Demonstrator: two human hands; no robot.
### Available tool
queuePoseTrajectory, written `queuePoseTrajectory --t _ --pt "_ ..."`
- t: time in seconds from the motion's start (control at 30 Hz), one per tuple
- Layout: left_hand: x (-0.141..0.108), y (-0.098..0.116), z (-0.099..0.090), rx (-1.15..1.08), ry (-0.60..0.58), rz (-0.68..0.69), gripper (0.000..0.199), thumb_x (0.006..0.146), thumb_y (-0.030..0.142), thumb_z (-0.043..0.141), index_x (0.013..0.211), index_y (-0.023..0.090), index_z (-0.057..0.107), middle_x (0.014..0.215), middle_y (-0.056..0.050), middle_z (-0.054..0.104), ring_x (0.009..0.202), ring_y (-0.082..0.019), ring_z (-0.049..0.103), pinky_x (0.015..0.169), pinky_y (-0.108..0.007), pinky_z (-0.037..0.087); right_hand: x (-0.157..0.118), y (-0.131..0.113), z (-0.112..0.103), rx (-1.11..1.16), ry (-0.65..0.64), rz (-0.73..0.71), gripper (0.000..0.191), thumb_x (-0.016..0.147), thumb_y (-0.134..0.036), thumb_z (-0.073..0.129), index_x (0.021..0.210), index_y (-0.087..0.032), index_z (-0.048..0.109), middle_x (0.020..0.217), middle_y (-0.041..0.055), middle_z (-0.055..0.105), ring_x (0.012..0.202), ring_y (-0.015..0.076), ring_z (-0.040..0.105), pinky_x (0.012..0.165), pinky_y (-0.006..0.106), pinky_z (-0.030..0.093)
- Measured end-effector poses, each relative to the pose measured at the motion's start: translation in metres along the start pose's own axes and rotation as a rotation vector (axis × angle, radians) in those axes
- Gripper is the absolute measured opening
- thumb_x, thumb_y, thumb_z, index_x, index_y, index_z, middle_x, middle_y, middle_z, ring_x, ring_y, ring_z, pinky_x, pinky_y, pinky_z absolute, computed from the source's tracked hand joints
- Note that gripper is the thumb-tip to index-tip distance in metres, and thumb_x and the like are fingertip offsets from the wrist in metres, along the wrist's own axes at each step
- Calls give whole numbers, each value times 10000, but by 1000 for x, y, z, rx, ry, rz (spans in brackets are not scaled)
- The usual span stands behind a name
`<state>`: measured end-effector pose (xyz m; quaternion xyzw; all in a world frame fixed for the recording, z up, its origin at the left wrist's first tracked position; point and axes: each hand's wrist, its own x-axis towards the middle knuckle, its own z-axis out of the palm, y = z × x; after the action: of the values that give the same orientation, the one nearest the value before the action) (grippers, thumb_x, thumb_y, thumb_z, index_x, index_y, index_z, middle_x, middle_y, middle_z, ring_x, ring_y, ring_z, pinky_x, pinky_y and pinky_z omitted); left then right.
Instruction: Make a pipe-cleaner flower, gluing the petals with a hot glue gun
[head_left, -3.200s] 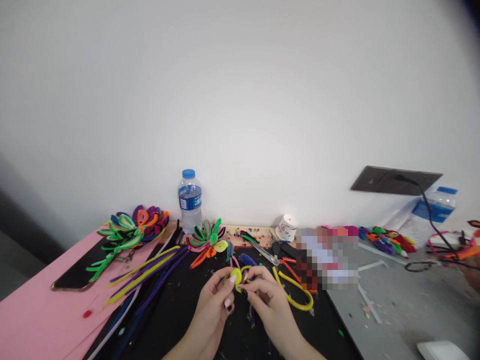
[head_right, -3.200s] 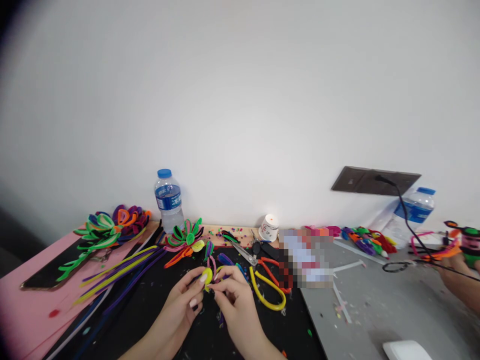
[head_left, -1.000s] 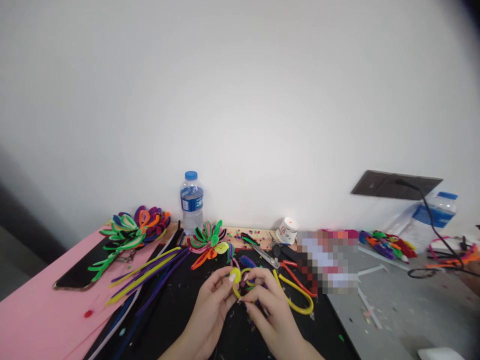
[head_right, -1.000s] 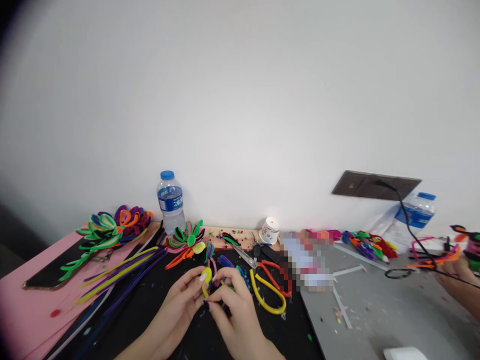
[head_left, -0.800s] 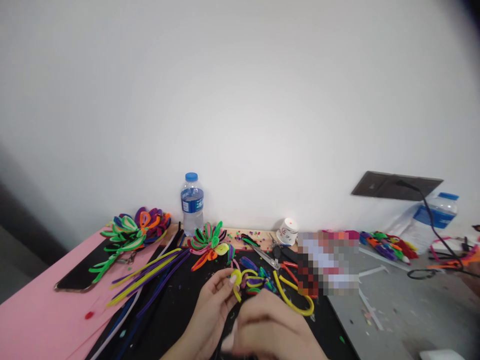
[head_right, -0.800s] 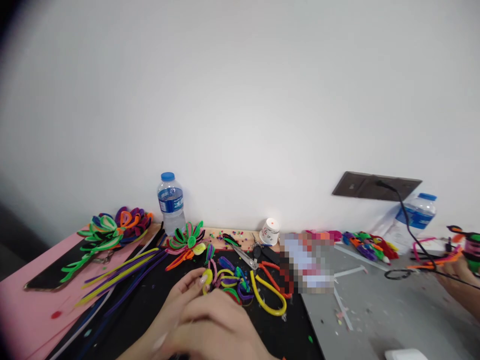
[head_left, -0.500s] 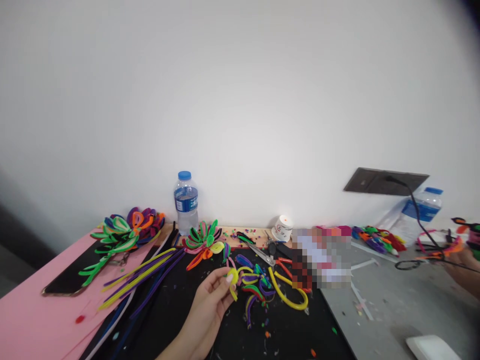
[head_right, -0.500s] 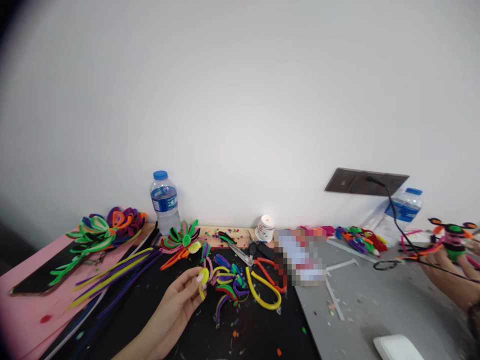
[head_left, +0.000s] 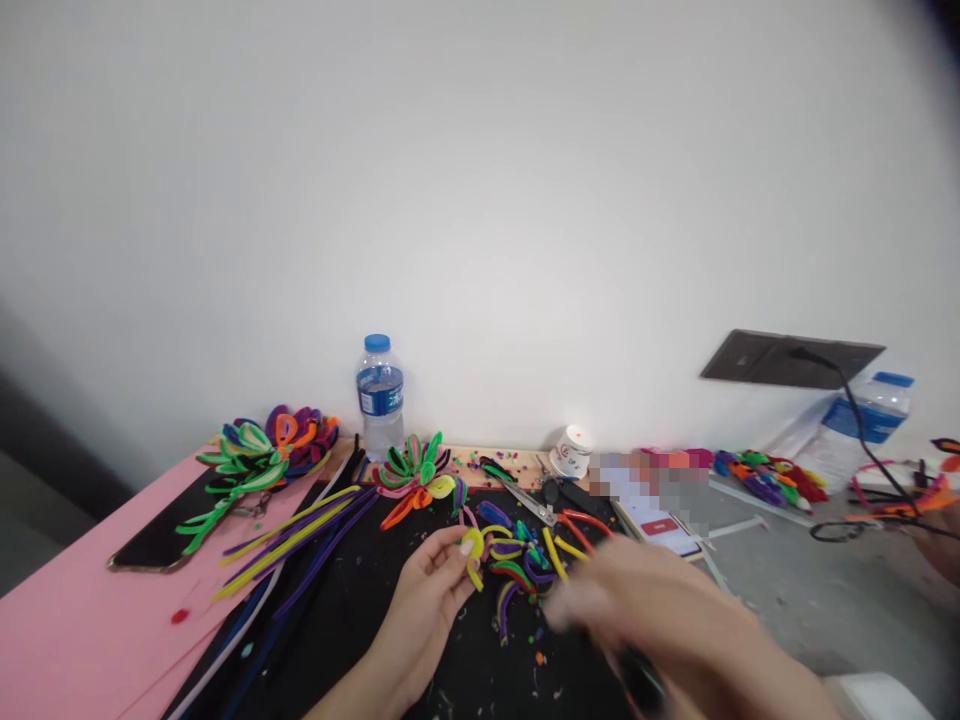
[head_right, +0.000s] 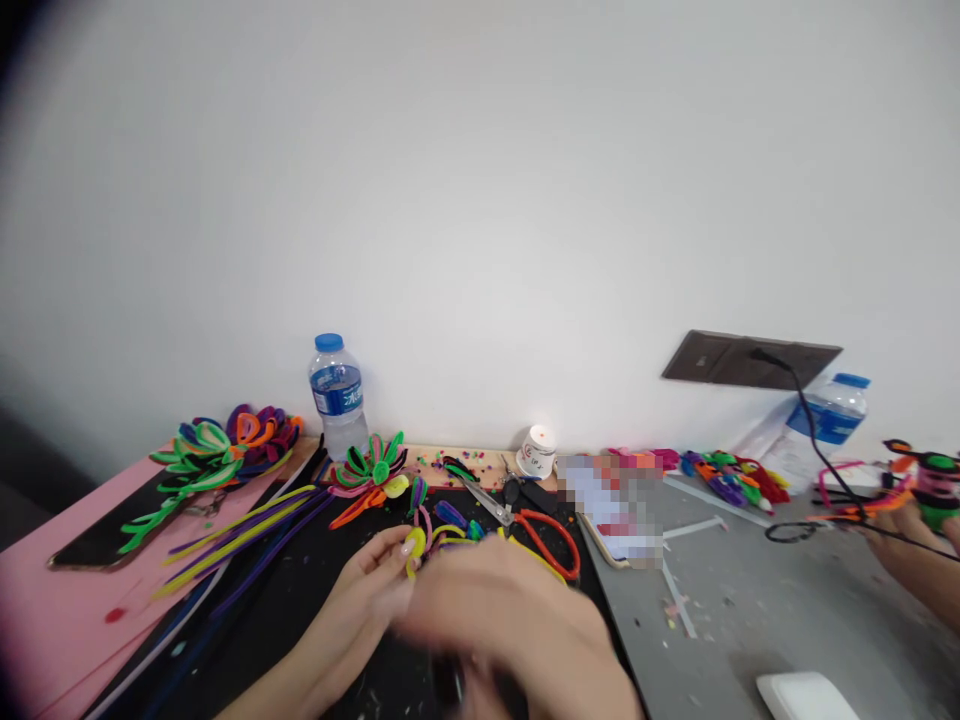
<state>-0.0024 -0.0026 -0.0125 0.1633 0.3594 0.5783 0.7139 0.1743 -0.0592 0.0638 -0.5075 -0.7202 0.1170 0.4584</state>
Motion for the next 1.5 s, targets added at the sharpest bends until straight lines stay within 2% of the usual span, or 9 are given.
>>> queuePoseTrajectory --t 0.1,0.17,0.27,0.37,0.47,0.63,0.9,1.13,1.5 --pt "-1 1 1 9 -18 5 171 654 151 707 812 142 641 743 -31 628 694 -101 579 707 -222 487 26 8 20 104 -230 -90 232 779 -180 555 987 -282 579 910 46 623 716 172 581 580 292 470" --pt "0 0 1 11 -23 5 168 657 156 706 811 141 641 742 -29 625 686 -94 572 717 -224 481 30 20 38 126 -264 -85 205 733 -151 595 914 -243 568 849 32 609 696 161 568 569 264 454" --pt "0 -2 -1 27 -33 2 180 662 169 702 829 148 638 739 -22 618 660 -87 562 680 -210 473 18 37 60 97 -324 -56 247 682 -168 658 898 -217 548 823 19 597 682 151 551 572 240 439" --pt "0 -6 -1 47 -56 9 182 673 192 693 841 148 637 748 -28 615 690 -103 566 671 -217 468 2 45 71 47 -347 -83 124 740 -167 600 839 -204 536 761 10 582 661 140 540 583 229 428" --pt "-3 -8 -1 51 -87 13 169 685 198 681 840 149 634 771 -35 616 734 -120 567 736 -260 467 -4 47 73 -1 -302 -129 59 814 -148 493 810 -197 526 732 14 572 651 133 541 587 226 423" --pt "-6 -10 0 72 -90 35 138 701 194 664 829 156 630 757 -24 609 717 -111 559 732 -256 464 -3 49 74 -46 -264 -177 19 802 -173 518 800 -191 520 704 18 574 640 139 550 583 226 434" --pt "-8 -9 2 95 -85 47 119 710 202 655 818 163 623 736 -10 597 749 -120 563 754 -270 460 -8 49 77 -24 -281 -198 95 841 -139 458 821 -188 538 713 22 597 637 129 566 598 224 449" --pt "-11 -5 3 152 -59 51 133 707 230 657 817 159 631 795 -31 618 784 -126 563 779 -275 457 -6 52 75 52 -274 -197 174 854 -121 438 955 -191 562 846 51 637 758 143 606 685 244 489" --pt "-14 -4 10 124 -74 34 93 692 215 670 756 156 640 784 -21 607 778 -118 555 773 -260 458 -7 53 76 136 -244 -192 157 848 -126 467 904 -186 601 819 50 661 747 145 624 693 245 504"
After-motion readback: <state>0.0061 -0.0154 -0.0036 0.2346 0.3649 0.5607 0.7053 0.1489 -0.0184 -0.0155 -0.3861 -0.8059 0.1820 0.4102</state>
